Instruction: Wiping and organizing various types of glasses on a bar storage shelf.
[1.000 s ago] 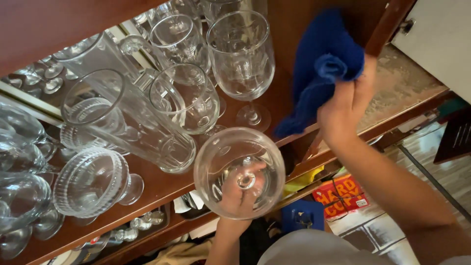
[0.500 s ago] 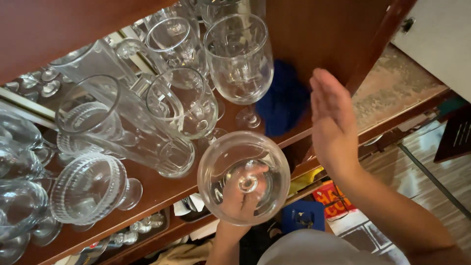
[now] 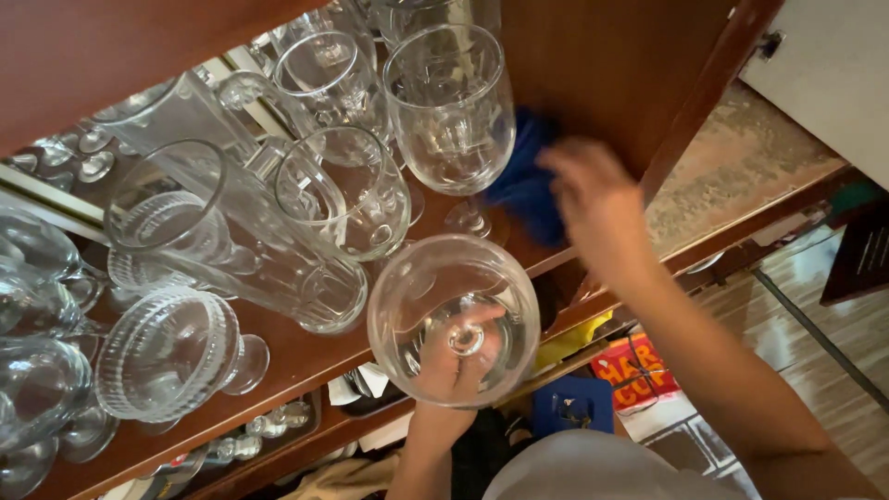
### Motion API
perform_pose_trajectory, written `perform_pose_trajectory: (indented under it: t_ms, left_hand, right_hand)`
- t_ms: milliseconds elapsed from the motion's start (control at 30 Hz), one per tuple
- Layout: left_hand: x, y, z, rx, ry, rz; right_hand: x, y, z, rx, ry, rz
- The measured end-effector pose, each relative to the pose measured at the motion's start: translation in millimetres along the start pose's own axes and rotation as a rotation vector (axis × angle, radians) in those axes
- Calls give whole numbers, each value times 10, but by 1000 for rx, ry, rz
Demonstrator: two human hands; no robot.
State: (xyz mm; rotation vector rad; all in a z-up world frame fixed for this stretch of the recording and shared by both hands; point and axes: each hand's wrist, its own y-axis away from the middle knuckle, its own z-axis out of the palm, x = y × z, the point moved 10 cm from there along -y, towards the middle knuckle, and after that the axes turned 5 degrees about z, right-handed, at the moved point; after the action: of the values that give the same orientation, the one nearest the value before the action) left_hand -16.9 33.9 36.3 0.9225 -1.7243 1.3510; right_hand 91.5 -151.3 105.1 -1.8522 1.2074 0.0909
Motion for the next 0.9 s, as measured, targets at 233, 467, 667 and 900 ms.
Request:
perform_pose_trajectory:
  t_ms: [233, 467, 667, 900]
  left_hand:
    - [43, -37, -30, 39, 41, -14]
    - [-119, 24, -46, 36, 45, -139]
    - [68, -157, 43, 4, 45, -4]
    - [-279, -318, 193, 72, 611, -250]
  right_hand:
    - [-548, 197, -412, 284, -61, -99]
    - [-835, 132, -50, 103, 270, -346]
    - [431, -98, 284, -217, 76, 93]
    - [-688, -90, -79, 164, 646, -362]
